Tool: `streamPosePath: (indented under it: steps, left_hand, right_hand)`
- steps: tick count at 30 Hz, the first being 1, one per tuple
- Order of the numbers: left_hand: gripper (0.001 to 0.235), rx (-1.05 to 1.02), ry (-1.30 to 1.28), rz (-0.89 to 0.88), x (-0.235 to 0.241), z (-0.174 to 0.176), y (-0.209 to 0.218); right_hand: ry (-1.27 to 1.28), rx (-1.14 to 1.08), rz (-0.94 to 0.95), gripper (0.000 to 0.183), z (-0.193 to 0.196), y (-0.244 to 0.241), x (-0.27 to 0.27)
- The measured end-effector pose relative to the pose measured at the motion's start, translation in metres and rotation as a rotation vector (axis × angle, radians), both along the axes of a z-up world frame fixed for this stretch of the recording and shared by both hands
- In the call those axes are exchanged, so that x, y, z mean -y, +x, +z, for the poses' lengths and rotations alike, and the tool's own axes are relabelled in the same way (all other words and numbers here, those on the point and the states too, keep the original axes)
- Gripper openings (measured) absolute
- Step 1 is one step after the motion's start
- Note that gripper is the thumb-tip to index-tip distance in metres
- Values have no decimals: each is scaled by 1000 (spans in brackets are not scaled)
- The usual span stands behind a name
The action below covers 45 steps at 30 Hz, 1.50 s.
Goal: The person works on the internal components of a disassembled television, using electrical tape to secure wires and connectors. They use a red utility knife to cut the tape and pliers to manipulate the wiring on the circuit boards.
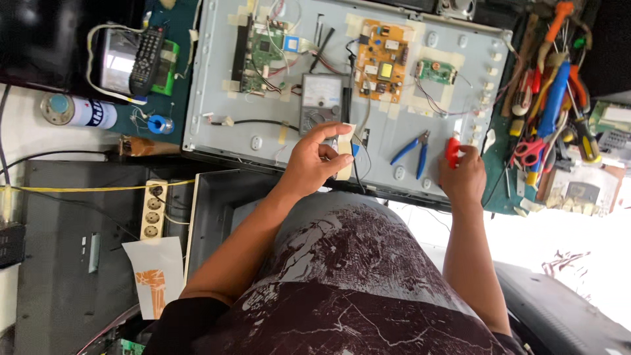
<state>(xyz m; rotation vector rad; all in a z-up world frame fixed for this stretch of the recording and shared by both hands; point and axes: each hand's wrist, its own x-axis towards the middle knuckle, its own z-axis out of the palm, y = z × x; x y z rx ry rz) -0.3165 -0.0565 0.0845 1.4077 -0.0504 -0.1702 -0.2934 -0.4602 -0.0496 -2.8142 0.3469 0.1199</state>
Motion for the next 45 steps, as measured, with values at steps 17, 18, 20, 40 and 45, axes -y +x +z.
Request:
streamPosePath:
  steps: [17,18,20,40,45]
  left_hand:
    - [57,98,7,-69,-14,-18,21]
    - [57,106,19,-72,-15,-19,21]
    - [58,112,28,-63,-17,-22,22]
    - [55,278,334,-129,-39,0,34]
    - [55,53,1016,116,-113,-59,49]
  right_hand:
    - [406,281,785,28,203,18,-160]
    - [413,263,787,27,203,20,-163]
    - [431,235,792,27,205,23,-166]
    - [575,125,625,27,154,38,-158]
    - [305,147,480,31,88,21,-70]
